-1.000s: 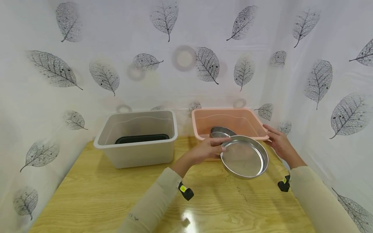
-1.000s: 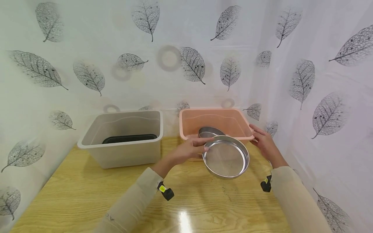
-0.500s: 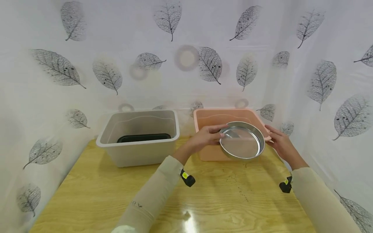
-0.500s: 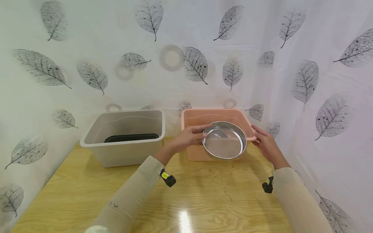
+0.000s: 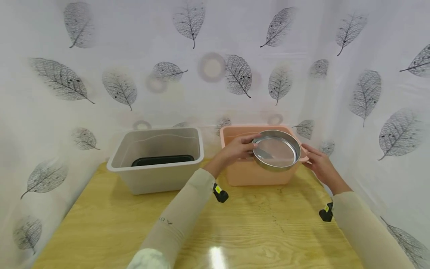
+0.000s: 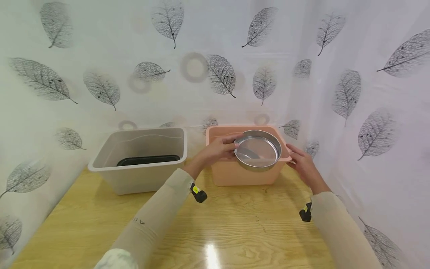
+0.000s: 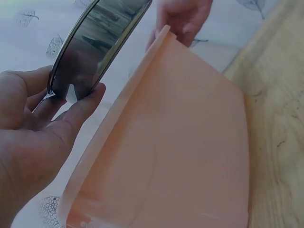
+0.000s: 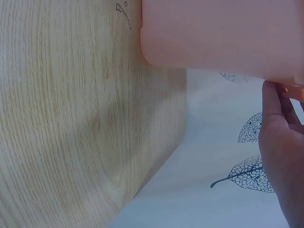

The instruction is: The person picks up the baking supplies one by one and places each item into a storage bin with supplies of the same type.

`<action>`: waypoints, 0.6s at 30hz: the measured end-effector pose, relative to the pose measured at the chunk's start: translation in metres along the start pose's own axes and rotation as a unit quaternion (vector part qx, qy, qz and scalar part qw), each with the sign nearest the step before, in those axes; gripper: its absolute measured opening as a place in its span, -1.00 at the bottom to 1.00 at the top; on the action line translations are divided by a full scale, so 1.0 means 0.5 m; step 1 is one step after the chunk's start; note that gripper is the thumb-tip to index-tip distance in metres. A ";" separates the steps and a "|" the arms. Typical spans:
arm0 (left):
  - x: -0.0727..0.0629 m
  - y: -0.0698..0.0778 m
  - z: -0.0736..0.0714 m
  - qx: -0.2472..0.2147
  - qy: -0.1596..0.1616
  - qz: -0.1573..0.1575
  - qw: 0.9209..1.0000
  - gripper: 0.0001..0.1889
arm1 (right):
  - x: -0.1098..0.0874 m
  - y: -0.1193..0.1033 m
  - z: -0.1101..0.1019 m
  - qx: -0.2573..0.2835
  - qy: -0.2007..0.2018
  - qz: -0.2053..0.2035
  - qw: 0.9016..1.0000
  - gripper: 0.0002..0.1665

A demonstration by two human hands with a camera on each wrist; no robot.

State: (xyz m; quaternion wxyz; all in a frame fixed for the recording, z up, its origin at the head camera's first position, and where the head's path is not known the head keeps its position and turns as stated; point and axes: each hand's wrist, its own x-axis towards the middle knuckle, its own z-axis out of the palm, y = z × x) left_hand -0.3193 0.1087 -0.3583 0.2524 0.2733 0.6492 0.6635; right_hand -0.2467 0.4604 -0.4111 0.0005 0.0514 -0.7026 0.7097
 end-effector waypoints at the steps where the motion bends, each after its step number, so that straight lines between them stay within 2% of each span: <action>1: 0.003 0.000 -0.004 0.007 0.003 0.002 1.000 -0.46 | 0.001 0.000 0.001 -0.001 0.000 0.001 1.000 -0.25; 4: 0.013 0.001 -0.015 0.008 0.008 0.007 1.000 -0.45 | 0.002 0.001 0.003 -0.005 0.004 0.007 1.000 -0.25; 13: 0.042 -0.009 -0.050 -0.040 0.046 0.011 0.998 -0.45 | 0.005 -0.001 0.008 -0.020 0.015 0.025 0.999 -0.23; 18: 0.053 -0.017 -0.061 -0.036 0.051 0.012 0.998 -0.44 | -0.001 -0.001 0.004 -0.026 0.007 0.027 0.999 -0.23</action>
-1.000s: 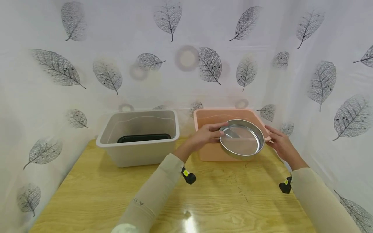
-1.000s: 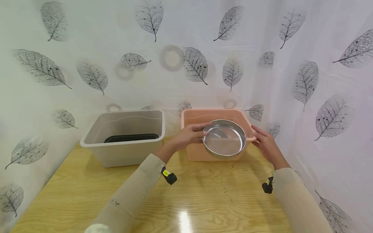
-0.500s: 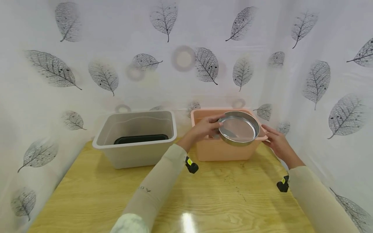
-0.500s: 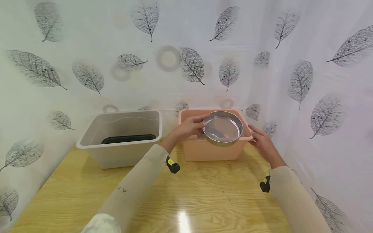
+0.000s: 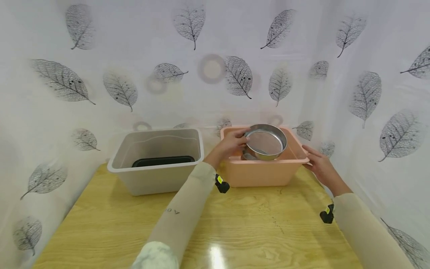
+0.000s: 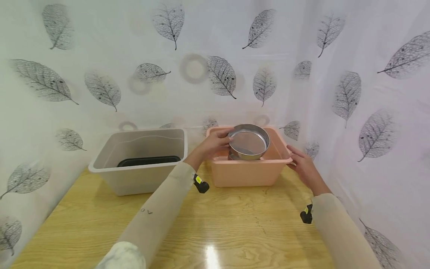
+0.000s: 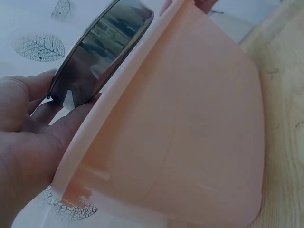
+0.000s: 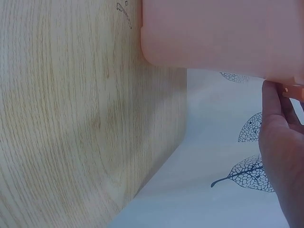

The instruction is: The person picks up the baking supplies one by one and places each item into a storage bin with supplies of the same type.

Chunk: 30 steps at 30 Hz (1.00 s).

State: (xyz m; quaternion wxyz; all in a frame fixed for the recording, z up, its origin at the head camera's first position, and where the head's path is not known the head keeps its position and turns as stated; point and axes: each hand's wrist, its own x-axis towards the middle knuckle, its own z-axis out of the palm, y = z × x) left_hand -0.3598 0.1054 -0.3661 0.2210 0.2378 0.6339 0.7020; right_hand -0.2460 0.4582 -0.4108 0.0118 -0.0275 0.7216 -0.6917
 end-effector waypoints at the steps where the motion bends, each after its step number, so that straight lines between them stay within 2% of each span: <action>1: 0.002 -0.001 -0.001 0.003 -0.002 -0.002 1.000 -0.44 | -0.002 0.000 -0.001 0.006 -0.001 -0.002 1.000 -0.23; 6: 0.011 -0.004 0.001 0.038 -0.004 0.001 0.999 -0.42 | -0.005 0.002 -0.008 0.020 -0.006 -0.013 1.000 -0.23; 12: 0.024 0.000 0.001 0.099 0.010 0.016 0.995 -0.42 | -0.004 0.001 -0.005 0.024 -0.010 -0.020 0.999 -0.23; 19: 0.033 -0.010 0.006 0.130 0.013 0.020 0.991 -0.42 | -0.001 0.004 -0.002 0.028 0.001 -0.009 1.000 -0.24; 23: 0.038 -0.020 0.010 0.167 0.015 0.026 0.986 -0.42 | -0.002 0.002 -0.001 0.009 0.004 -0.005 1.000 -0.24; 27: 0.041 -0.025 0.014 0.205 0.020 0.018 0.978 -0.43 | -0.003 0.001 -0.003 -0.023 0.000 -0.006 1.000 -0.24; 30: 0.045 -0.028 0.018 0.230 0.018 0.014 0.973 -0.44 | -0.005 0.003 -0.007 -0.026 0.001 -0.006 1.000 -0.24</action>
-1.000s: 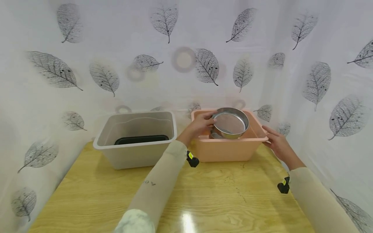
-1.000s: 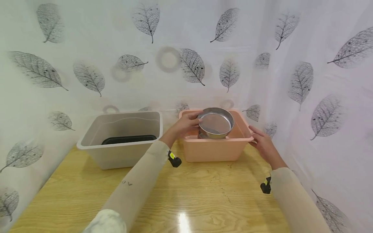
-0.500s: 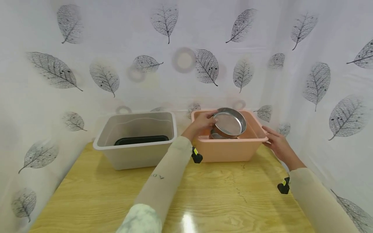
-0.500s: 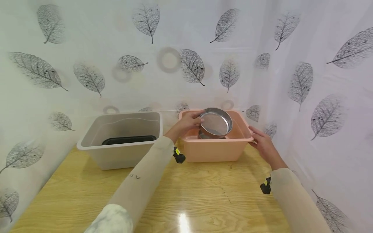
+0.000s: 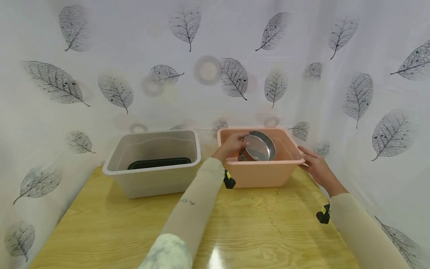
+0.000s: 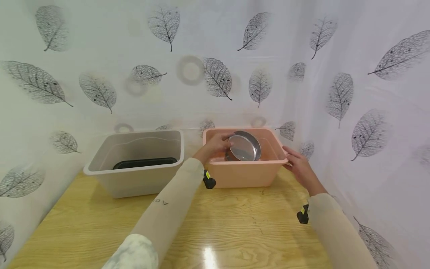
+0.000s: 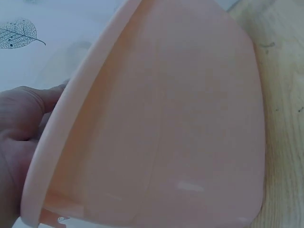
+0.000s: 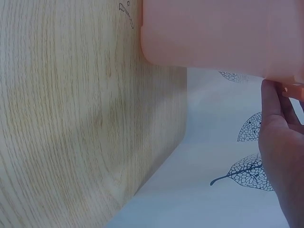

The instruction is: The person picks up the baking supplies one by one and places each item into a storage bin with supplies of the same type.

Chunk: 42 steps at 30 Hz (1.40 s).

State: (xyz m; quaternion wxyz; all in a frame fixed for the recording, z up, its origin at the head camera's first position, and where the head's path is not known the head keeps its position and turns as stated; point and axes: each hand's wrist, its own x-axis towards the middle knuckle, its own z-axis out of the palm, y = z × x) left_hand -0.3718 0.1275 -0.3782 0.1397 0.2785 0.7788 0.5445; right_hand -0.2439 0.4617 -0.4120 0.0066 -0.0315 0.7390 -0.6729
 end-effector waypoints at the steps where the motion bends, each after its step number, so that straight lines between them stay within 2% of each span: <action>1: 0.002 -0.002 0.001 0.008 -0.001 0.000 1.000 -0.44 | 0.001 0.001 -0.001 0.004 0.000 0.000 1.000 -0.24; 7: 0.014 -0.012 0.008 0.055 -0.007 0.007 0.998 -0.44 | 0.004 0.004 -0.001 -0.002 0.004 0.002 1.000 -0.25; 12: 0.018 -0.016 0.012 0.072 -0.012 -0.001 0.997 -0.43 | 0.004 0.001 0.002 -0.003 0.003 0.003 1.000 -0.25; 14: 0.016 -0.017 0.013 0.050 -0.010 -0.009 0.999 -0.43 | 0.003 0.002 0.002 0.001 0.000 0.002 1.000 -0.24; 16: 0.016 -0.018 0.013 0.028 0.004 -0.016 0.999 -0.44 | 0.003 0.003 0.002 0.006 -0.002 0.000 1.000 -0.24; 20: 0.013 -0.016 0.009 -0.015 0.023 -0.008 1.000 -0.47 | 0.004 0.004 0.003 0.013 -0.002 -0.005 1.000 -0.24; 22: 0.010 -0.012 0.007 -0.022 0.026 -0.005 0.999 -0.48 | 0.005 0.003 0.003 0.008 -0.002 -0.007 1.000 -0.24; 26: 0.004 0.000 0.003 -0.041 0.013 0.004 0.999 -0.47 | 0.001 -0.001 0.002 -0.016 -0.002 -0.004 1.000 -0.24; 32: -0.012 0.020 -0.011 -0.047 -0.030 0.042 0.998 -0.43 | 0.004 -0.010 0.004 -0.082 0.002 0.007 0.997 -0.24; 35: -0.021 0.028 -0.017 -0.038 -0.050 0.055 0.997 -0.42 | 0.005 -0.010 0.004 -0.107 0.021 0.012 0.994 -0.23; 37: -0.030 0.032 -0.019 -0.028 -0.053 0.057 0.997 -0.43 | 0.004 -0.010 0.006 -0.127 0.048 0.016 0.991 -0.22; 42: -0.058 0.040 -0.025 -0.022 -0.049 0.066 0.996 -0.47 | -0.009 -0.024 0.023 -0.192 0.131 0.019 0.972 -0.21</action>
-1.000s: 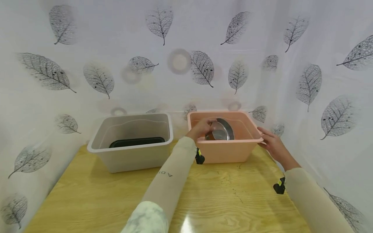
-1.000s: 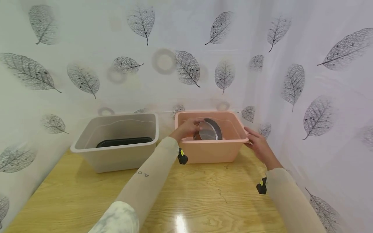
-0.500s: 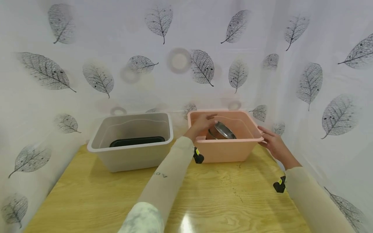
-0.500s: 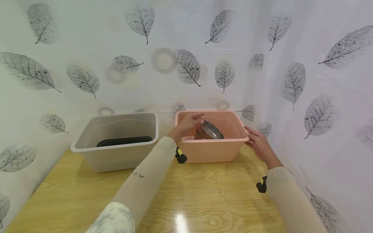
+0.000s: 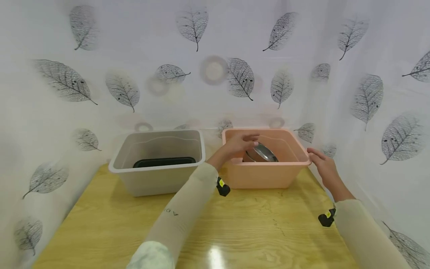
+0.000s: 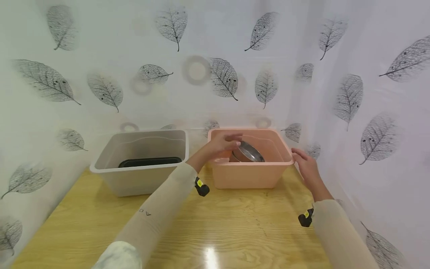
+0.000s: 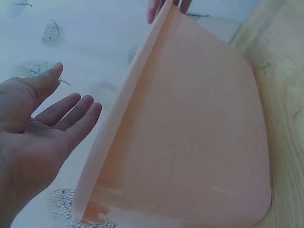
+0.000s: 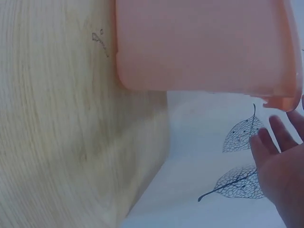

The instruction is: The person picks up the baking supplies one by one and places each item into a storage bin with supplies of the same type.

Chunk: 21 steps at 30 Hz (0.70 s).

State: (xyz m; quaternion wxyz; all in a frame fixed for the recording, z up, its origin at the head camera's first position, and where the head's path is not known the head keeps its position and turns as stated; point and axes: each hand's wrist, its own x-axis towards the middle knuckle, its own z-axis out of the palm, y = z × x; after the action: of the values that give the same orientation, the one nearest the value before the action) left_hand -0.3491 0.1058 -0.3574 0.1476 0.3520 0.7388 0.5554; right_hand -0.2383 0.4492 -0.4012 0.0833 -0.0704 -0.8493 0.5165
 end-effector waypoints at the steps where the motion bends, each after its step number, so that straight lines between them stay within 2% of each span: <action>1: -0.004 0.002 0.001 -0.012 0.000 0.003 1.000 -0.47 | -0.005 -0.007 0.000 -0.012 0.014 -0.002 1.000 -0.21; 4: -0.026 0.008 -0.001 -0.019 0.001 0.018 1.000 -0.48 | -0.014 -0.024 0.001 -0.035 0.051 -0.011 0.998 -0.22; 7: -0.057 0.014 -0.002 0.007 0.016 0.020 1.000 -0.47 | -0.023 -0.042 0.006 -0.061 0.069 -0.040 0.995 -0.24; 11: -0.102 0.024 0.002 0.087 0.049 0.006 0.995 -0.46 | -0.042 -0.068 0.024 -0.099 0.060 -0.093 0.989 -0.29; 15: -0.140 0.032 0.012 0.139 0.059 0.007 0.989 -0.45 | -0.069 -0.095 0.059 -0.149 0.045 -0.139 0.978 -0.31; 17: -0.160 0.035 0.016 0.186 0.062 0.007 0.981 -0.42 | -0.081 -0.107 0.081 -0.174 0.041 -0.163 0.970 -0.31; 18: -0.171 0.036 0.019 0.218 0.068 0.005 0.974 -0.40 | -0.086 -0.113 0.093 -0.183 0.040 -0.175 0.967 -0.31; 19: -0.182 0.038 0.021 0.254 0.072 0.002 0.965 -0.38 | -0.091 -0.117 0.104 -0.189 0.040 -0.188 0.963 -0.30; 21: -0.206 0.038 0.026 0.328 0.084 -0.007 0.941 -0.36 | -0.101 -0.125 0.127 -0.201 0.041 -0.209 0.956 -0.29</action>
State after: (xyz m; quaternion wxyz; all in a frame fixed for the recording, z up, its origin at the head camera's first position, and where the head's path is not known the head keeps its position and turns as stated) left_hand -0.2613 0.0473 -0.3620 -0.0351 0.3276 0.8924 0.3085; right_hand -0.2044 0.3553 -0.3776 0.2083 0.0725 -0.9271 0.3030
